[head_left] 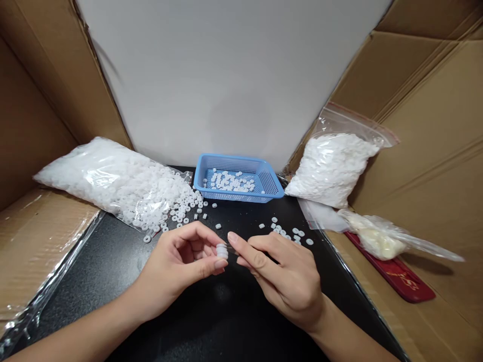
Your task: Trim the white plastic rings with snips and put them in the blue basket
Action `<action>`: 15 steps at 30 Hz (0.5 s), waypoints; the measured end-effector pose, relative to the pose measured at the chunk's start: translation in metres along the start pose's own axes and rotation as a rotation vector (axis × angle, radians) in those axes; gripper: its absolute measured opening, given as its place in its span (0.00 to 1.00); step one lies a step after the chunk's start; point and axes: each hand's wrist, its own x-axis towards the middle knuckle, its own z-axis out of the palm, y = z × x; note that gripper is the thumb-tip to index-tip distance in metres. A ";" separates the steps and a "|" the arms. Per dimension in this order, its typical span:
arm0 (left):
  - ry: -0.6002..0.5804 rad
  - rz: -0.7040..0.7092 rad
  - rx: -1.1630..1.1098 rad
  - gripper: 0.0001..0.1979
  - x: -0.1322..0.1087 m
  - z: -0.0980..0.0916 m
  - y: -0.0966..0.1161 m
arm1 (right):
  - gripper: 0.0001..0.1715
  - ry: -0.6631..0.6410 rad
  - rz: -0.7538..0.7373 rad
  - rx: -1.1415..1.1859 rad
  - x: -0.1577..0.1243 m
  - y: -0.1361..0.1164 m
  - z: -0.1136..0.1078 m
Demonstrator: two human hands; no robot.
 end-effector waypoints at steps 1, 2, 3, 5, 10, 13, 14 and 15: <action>0.001 -0.004 0.001 0.10 0.000 0.000 0.000 | 0.33 0.001 -0.002 -0.003 0.000 0.000 0.000; 0.004 -0.010 0.003 0.10 0.000 0.001 0.000 | 0.33 -0.002 -0.003 -0.006 0.000 0.000 0.000; 0.008 -0.017 0.004 0.10 0.001 0.001 0.000 | 0.32 -0.004 -0.004 -0.009 0.000 0.000 0.000; 0.014 -0.027 0.006 0.11 0.001 0.002 0.001 | 0.31 -0.009 -0.008 -0.010 0.000 0.000 0.000; 0.003 -0.039 0.034 0.10 0.000 0.003 0.003 | 0.30 -0.021 -0.016 -0.020 0.001 -0.001 -0.001; -0.004 -0.051 0.052 0.10 -0.002 0.003 0.003 | 0.31 -0.036 -0.026 -0.033 0.000 -0.001 -0.001; -0.007 -0.054 0.056 0.10 -0.002 0.003 0.003 | 0.31 -0.043 -0.028 -0.034 0.000 -0.001 -0.001; -0.011 -0.057 0.059 0.09 -0.002 0.003 0.003 | 0.31 -0.050 -0.031 -0.035 0.000 0.000 -0.001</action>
